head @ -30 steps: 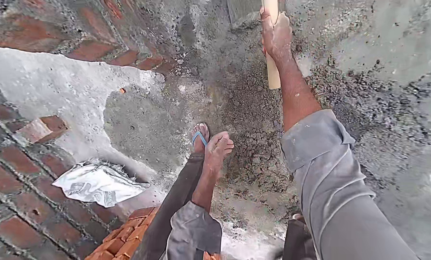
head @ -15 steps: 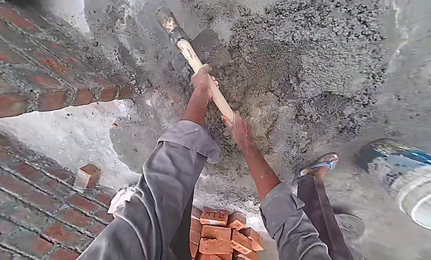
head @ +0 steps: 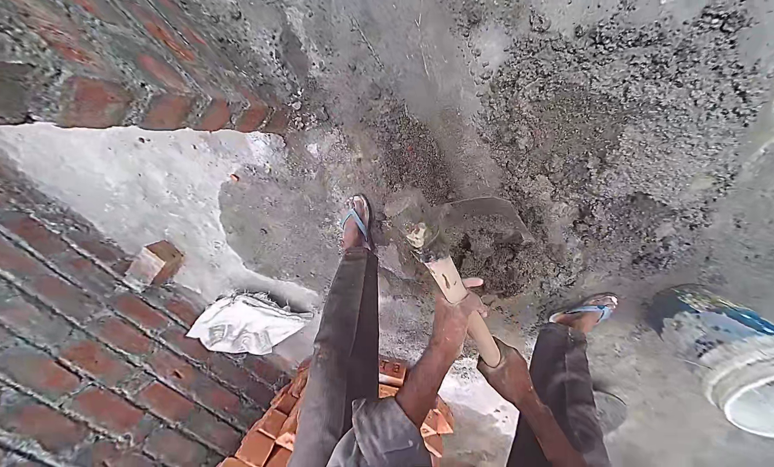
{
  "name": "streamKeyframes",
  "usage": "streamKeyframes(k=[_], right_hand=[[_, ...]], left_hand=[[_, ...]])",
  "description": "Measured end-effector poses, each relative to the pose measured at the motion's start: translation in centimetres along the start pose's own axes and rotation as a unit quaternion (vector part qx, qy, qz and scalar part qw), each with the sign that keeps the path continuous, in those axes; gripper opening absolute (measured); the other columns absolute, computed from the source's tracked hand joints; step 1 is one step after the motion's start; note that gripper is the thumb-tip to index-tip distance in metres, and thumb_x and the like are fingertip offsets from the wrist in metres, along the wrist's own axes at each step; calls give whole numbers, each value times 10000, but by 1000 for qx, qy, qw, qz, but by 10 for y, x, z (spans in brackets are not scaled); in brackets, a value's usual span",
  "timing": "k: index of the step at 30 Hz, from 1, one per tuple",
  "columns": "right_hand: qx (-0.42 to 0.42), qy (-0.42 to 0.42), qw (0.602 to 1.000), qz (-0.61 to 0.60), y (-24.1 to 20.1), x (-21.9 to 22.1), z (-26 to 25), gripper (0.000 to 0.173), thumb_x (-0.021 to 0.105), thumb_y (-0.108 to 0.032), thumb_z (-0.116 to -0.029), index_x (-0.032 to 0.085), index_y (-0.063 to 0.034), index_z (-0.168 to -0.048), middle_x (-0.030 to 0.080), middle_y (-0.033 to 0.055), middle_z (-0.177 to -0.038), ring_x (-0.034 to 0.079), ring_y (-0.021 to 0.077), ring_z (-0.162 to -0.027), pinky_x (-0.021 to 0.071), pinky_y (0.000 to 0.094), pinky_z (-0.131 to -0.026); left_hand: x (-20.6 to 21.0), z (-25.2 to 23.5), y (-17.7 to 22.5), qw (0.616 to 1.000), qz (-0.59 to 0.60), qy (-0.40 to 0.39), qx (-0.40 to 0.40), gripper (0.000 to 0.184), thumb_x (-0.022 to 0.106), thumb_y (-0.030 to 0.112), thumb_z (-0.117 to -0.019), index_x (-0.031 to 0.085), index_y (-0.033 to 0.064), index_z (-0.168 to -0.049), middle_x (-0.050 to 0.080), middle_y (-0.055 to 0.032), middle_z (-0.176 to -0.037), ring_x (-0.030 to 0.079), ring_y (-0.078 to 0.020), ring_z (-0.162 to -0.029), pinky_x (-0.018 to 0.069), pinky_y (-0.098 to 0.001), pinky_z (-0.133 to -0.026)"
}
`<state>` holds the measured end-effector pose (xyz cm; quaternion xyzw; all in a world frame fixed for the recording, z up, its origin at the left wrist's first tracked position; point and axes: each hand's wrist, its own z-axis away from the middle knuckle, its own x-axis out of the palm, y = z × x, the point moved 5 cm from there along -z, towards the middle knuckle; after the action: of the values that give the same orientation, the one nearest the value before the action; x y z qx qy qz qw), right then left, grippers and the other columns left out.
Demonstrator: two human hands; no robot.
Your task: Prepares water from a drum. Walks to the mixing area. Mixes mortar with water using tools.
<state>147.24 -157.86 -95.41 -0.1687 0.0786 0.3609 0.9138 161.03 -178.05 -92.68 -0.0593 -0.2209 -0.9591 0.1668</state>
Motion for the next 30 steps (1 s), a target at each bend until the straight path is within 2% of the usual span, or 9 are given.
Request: streamKeyframes(k=[3,6,8,10,13,14,17,25,30], right_hand=[[-70,15,997,-24,-113,-23,-36,391,747,-576,-732,693,-250,-942,678,-62,-765,676,121,-728,559,463,-636],[-128,60,988,-63,-245,-63,-132,526,714,-587,-790,706,-192,-1137,737,18,-913,717,200,-867,583,516,-750],[-159,96,977,-109,-327,-102,-189,490,755,-473,-855,676,-126,-1192,734,99,-923,725,281,-851,589,548,-714],[-129,57,984,-112,-378,-133,-230,474,748,-345,-925,607,-125,-1321,720,131,-1116,708,322,-1027,582,559,-840],[-158,117,977,-87,-411,-127,-309,434,722,-392,-899,671,-159,-1261,731,91,-1143,714,284,-1019,586,534,-775],[-152,113,978,-88,-409,-122,-309,429,723,-392,-905,676,-160,-1263,732,93,-1136,713,283,-1013,586,533,-780],[-121,88,985,-89,-355,-96,-263,419,718,-398,-891,684,-143,-1221,739,102,-1047,722,293,-950,583,532,-731],[15,33,999,-9,-88,-15,-157,494,703,-439,-832,677,-122,-1210,730,151,-1052,714,349,-966,567,582,-771],[-59,1,997,49,-11,-73,-90,502,719,-480,-784,678,-117,-1128,716,154,-989,701,364,-934,553,600,-756]], left_hand=[[-10,-34,111,997,-32,-6,65,333,605,45,-844,669,-51,-1157,601,-129,-658,611,-232,-553,591,-416,-606],[-6,-102,241,983,-103,11,151,268,542,137,-924,655,59,-1154,561,-7,-670,574,-144,-551,569,-346,-587],[-4,-165,321,971,-152,58,176,219,464,132,-976,600,105,-1145,531,35,-710,568,-106,-598,563,-300,-639],[-19,-247,371,970,-155,79,172,120,439,149,-1030,555,136,-1054,515,26,-732,560,-114,-642,541,-290,-699],[-99,-395,410,978,-110,-35,176,133,461,196,-1079,548,108,-1028,580,-45,-813,620,-164,-728,576,-333,-772],[-108,-403,406,979,-112,-30,165,132,468,199,-1078,553,99,-1057,576,-47,-820,620,-159,-725,580,-321,-764],[-62,-307,331,971,-173,118,113,167,416,209,-1011,577,169,-997,486,38,-695,518,-99,-581,515,-270,-644],[-65,-232,31,988,-68,113,-81,276,464,301,-1001,603,74,-1076,554,-48,-713,572,-198,-573,573,-433,-639],[-20,-139,-9,990,34,128,-47,215,439,193,-994,567,38,-1069,533,-62,-666,582,-218,-545,596,-459,-620]])
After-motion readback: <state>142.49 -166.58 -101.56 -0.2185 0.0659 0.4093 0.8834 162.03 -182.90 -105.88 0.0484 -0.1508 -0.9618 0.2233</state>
